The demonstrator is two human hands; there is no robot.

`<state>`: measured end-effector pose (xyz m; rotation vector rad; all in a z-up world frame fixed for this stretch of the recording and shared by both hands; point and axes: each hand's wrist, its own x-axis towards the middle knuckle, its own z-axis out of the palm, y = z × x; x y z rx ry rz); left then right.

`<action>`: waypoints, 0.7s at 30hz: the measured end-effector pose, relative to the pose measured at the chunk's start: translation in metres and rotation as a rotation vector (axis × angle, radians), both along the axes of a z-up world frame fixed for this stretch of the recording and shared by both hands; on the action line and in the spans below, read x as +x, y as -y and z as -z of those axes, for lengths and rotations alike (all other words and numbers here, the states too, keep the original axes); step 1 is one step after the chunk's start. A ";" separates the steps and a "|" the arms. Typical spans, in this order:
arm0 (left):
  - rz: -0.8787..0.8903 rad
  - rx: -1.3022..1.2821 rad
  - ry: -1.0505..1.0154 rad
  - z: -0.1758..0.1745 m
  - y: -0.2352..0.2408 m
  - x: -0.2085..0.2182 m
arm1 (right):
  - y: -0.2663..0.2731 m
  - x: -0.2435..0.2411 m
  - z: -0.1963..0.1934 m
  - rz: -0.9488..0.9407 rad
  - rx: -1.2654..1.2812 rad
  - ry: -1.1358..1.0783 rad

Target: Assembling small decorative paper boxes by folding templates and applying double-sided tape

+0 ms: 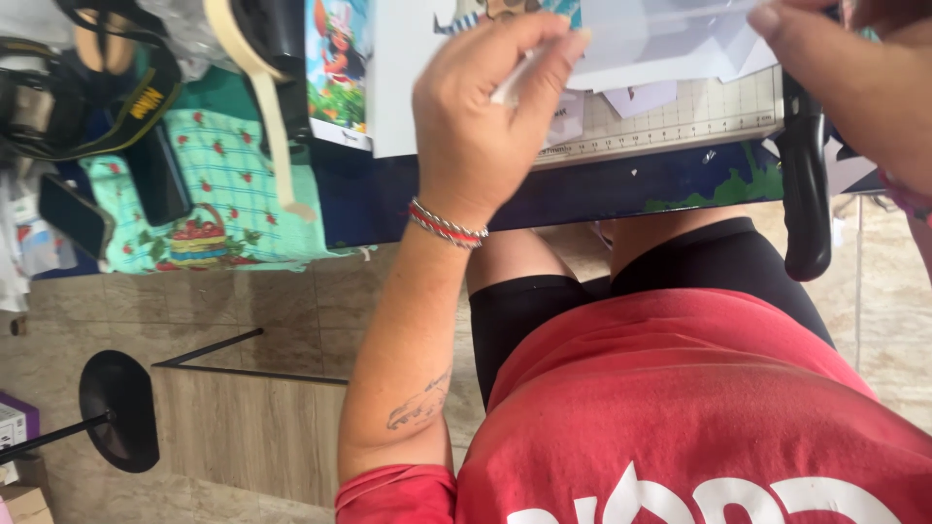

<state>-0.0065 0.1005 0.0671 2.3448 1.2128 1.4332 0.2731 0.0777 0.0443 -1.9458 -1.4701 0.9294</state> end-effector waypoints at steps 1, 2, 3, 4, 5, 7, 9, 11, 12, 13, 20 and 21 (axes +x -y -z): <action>-0.001 0.013 -0.006 -0.002 0.005 0.001 | 0.004 0.004 0.004 -0.001 0.013 -0.006; -0.025 -0.010 -0.014 -0.004 0.011 0.002 | 0.008 0.009 0.007 -0.105 0.183 -0.061; -0.047 -0.036 -0.022 -0.005 0.016 0.002 | 0.013 0.013 0.011 -0.208 0.351 -0.115; -0.048 -0.024 -0.028 -0.011 0.023 0.003 | 0.020 0.013 0.004 -0.208 0.363 -0.121; -0.045 -0.025 -0.050 -0.016 0.030 0.003 | 0.027 0.013 -0.003 -0.270 0.398 -0.086; -0.043 -0.016 -0.077 -0.020 0.044 0.004 | 0.038 0.012 -0.012 -0.330 0.443 -0.055; 0.025 -0.011 -0.158 -0.018 0.055 0.004 | 0.046 0.011 -0.017 -0.299 0.457 -0.083; 0.042 -0.003 -0.205 -0.045 0.070 0.009 | 0.050 0.014 -0.026 -0.290 0.447 -0.109; 0.053 -0.006 -0.249 -0.058 0.077 0.013 | 0.052 0.015 -0.030 -0.287 0.426 -0.135; 0.059 0.007 -0.253 -0.067 0.080 0.015 | 0.054 0.024 -0.025 -0.280 0.439 -0.136; 0.197 -0.168 -0.463 -0.128 0.074 0.023 | -0.068 0.185 0.245 -0.156 0.622 -0.228; 0.271 -0.260 -0.465 -0.135 0.070 0.023 | -0.055 0.228 0.351 -0.068 0.680 -0.472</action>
